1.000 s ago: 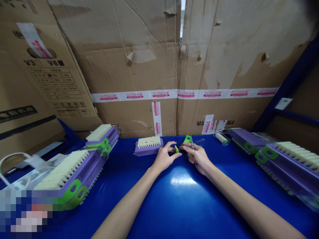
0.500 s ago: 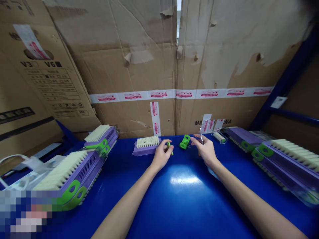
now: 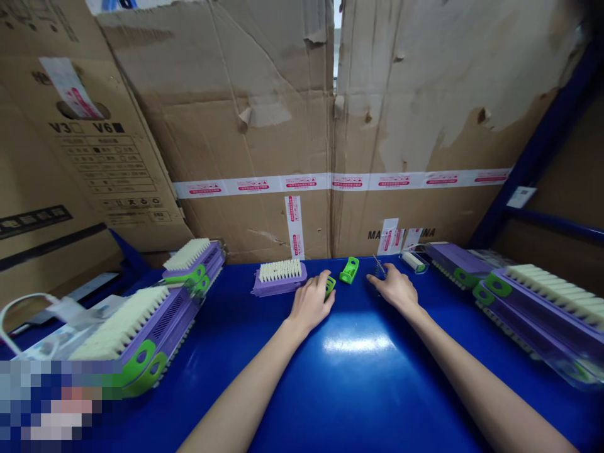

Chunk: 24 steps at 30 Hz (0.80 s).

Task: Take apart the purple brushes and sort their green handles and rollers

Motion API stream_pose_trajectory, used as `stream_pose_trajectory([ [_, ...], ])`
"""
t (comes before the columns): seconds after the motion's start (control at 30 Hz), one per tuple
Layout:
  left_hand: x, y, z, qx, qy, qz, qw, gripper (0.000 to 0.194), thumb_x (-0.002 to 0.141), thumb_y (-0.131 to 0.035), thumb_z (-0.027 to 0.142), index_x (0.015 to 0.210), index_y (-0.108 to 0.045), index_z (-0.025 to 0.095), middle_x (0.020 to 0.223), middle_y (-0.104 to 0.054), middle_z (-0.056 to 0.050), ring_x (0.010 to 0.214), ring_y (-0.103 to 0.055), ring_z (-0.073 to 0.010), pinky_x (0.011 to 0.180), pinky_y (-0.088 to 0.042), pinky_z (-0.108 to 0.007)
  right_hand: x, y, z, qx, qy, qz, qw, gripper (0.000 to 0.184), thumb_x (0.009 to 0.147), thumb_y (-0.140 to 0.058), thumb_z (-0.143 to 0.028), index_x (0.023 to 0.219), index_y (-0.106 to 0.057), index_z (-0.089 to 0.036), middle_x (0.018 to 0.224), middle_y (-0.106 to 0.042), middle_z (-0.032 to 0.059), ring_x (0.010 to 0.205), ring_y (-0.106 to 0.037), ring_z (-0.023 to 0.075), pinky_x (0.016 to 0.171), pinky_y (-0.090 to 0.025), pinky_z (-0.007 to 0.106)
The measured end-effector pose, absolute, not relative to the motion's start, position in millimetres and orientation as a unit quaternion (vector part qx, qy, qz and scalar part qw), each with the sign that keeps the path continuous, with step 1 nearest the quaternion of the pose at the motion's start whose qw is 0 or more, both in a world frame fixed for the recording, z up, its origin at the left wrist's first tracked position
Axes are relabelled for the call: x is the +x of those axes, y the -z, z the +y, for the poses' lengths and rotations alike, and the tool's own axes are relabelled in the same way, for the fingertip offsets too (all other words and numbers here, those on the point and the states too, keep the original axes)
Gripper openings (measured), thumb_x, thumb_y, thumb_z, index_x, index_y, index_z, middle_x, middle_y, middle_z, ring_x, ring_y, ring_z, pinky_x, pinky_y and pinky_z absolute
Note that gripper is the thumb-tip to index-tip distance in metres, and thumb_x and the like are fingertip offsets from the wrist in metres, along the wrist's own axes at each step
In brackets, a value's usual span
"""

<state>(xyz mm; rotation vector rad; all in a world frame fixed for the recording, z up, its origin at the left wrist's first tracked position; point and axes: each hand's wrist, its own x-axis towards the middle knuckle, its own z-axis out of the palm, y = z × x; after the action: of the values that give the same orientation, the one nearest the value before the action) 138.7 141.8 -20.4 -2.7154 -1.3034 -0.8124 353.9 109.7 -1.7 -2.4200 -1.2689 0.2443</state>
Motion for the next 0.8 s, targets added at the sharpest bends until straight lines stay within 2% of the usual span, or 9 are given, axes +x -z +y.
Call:
stream_pose_trajectory([
  [0.2,139,19,140,-0.868,0.262,-0.422,0.007,0.035,0.086,-0.051,0.026,0.119,-0.045,0.018,0.102,-0.064,-0.009,0.093,-0.063,-0.0215,0.074,-0.05,-0.029,352,2,110,-0.863,-0.085,-0.463,0.182,0.063,0.082,-0.045,-0.058,0.132,-0.043,-0.02,0.112,-0.063,0.0159,0.104,-0.06,0.0317,0.08,-0.047,0.04],
  [0.37,139,16,140,-0.879,0.237,-0.414,0.008,0.015,0.084,-0.048,0.019,0.098,-0.054,0.019,0.093,-0.065,-0.005,0.088,-0.061,-0.0203,0.071,-0.048,-0.029,348,0,108,-0.86,-0.073,-0.468,0.189,0.057,0.085,-0.04,-0.058,0.126,-0.048,-0.019,0.104,-0.065,0.0153,0.099,-0.062,0.032,0.077,-0.047,0.04],
  [0.43,139,16,140,-0.882,0.224,-0.414,0.015,0.013,0.084,-0.047,0.015,0.093,-0.056,0.019,0.09,-0.065,-0.005,0.088,-0.06,-0.0208,0.072,-0.048,-0.029,347,-1,107,-0.861,-0.052,-0.464,0.201,0.055,0.086,-0.039,-0.057,0.123,-0.05,-0.018,0.104,-0.065,0.0154,0.098,-0.062,0.0311,0.077,-0.047,0.039],
  [0.6,138,18,142,-0.885,0.209,-0.416,0.014,0.022,0.088,-0.041,0.013,0.098,-0.06,0.019,0.088,-0.066,-0.007,0.089,-0.06,-0.0206,0.075,-0.048,-0.029,345,-2,106,-0.856,-0.047,-0.47,0.21,0.052,0.086,-0.039,-0.056,0.121,-0.051,-0.019,0.104,-0.065,0.0139,0.097,-0.062,0.0308,0.075,-0.047,0.037],
  [0.8,138,18,142,-0.873,0.2,-0.445,0.007,0.027,0.092,-0.038,0.021,0.108,-0.06,0.021,0.079,-0.063,-0.007,0.08,-0.063,-0.0204,0.071,-0.049,-0.029,343,2,108,-0.848,-0.063,-0.49,0.191,0.047,0.085,-0.043,-0.051,0.12,-0.053,-0.021,0.1,-0.067,0.0135,0.094,-0.063,0.0292,0.072,-0.046,0.034],
])
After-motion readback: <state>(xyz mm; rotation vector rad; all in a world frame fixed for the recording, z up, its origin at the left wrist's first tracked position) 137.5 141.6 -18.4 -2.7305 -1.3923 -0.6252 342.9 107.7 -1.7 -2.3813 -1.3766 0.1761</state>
